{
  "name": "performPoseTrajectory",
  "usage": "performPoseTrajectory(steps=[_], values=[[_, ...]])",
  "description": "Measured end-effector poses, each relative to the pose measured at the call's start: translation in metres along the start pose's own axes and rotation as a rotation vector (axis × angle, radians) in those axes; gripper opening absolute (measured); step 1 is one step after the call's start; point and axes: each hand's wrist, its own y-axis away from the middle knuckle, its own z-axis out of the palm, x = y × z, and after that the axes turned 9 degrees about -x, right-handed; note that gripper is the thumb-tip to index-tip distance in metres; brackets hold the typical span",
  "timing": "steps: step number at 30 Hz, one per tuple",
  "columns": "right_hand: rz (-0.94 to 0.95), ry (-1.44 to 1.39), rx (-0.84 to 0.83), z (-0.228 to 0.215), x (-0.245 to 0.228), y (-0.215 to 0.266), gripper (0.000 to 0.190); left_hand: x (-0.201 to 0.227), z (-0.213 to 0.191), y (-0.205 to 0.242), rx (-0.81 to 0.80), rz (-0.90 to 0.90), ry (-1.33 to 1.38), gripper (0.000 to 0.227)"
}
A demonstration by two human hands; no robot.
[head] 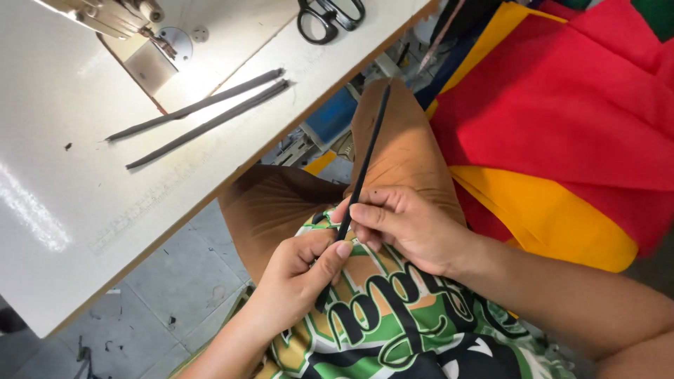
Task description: Aligning and sewing thin black fabric strips using an industrial sewing machine and trimming with scissors.
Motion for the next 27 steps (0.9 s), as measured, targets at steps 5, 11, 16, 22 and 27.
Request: performPoseTrajectory(steps=[5, 11, 16, 22, 27], values=[[0.011, -0.114, 0.076, -0.016, 0.005, -0.017, 0.022, -0.012, -0.007, -0.003, -0.064, -0.019, 0.023, 0.052], [-0.082, -0.263, 0.116, -0.055, -0.019, -0.042, 0.011, -0.007, -0.019, -0.012, -0.113, -0.083, 0.013, 0.052], [-0.184, -0.234, 0.182, -0.096, -0.030, -0.062, 0.008, -0.016, -0.027, -0.013, -0.117, -0.135, 0.015, 0.053], [-0.179, -0.131, 0.219, -0.104, -0.020, -0.061, 0.013, -0.023, -0.055, -0.031, -0.171, -0.249, -0.077, 0.033], [-0.286, -0.061, 0.321, -0.107, -0.001, -0.068, 0.011, -0.014, -0.037, -0.092, -0.068, -0.129, 0.184, 0.042]])
